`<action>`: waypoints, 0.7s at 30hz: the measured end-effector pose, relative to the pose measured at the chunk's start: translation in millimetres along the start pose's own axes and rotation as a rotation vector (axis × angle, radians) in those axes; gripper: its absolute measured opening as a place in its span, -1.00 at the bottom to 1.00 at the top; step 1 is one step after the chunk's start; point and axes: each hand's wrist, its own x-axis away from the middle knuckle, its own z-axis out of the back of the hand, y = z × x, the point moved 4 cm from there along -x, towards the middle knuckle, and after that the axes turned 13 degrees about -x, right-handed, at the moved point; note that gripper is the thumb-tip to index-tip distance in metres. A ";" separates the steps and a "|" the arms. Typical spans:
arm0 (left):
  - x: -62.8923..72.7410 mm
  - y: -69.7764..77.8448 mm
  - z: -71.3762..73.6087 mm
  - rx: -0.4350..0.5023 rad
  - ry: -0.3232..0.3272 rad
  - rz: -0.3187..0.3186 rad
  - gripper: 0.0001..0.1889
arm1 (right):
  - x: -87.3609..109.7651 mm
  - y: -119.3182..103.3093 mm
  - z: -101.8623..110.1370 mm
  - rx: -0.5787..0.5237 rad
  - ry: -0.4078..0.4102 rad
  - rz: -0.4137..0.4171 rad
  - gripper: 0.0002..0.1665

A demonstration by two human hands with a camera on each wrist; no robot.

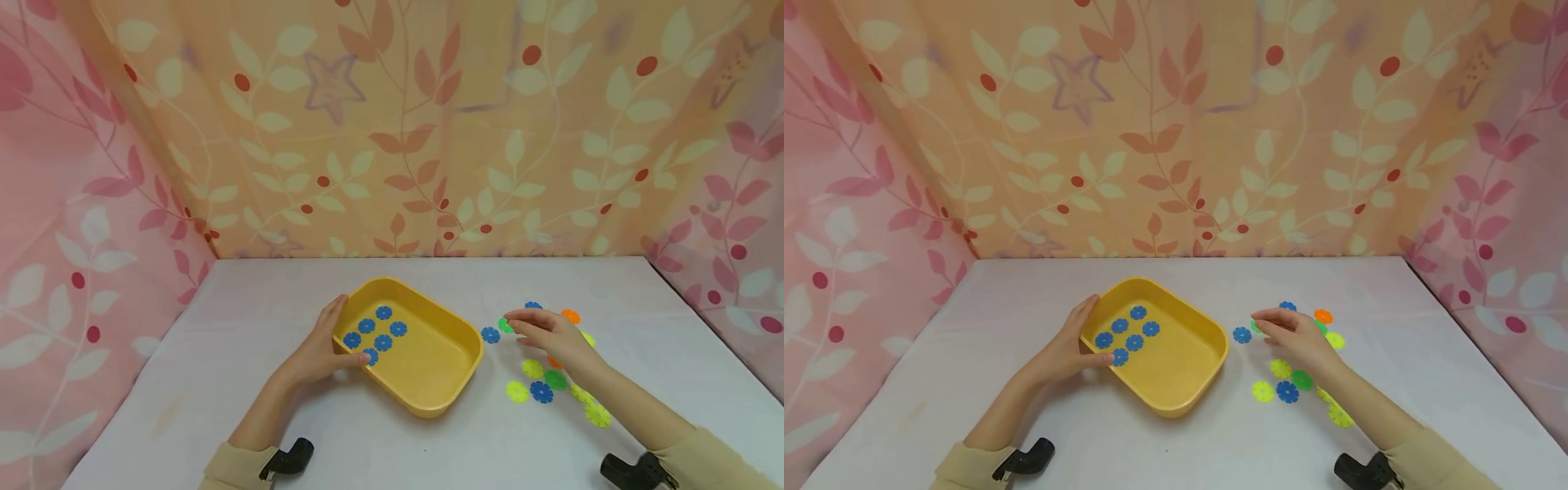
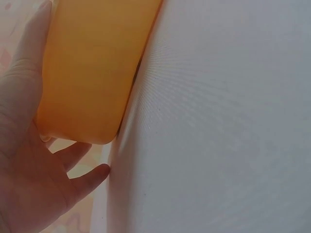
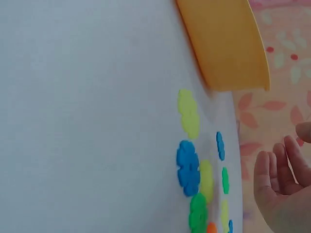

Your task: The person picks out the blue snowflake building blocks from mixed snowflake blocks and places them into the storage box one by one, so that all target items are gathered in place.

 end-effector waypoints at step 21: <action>-1.7 -2.3 -2.6 -0.012 0.003 0.003 0.25 | 59.2 35.6 31.4 0.552 -0.076 0.192 -0.69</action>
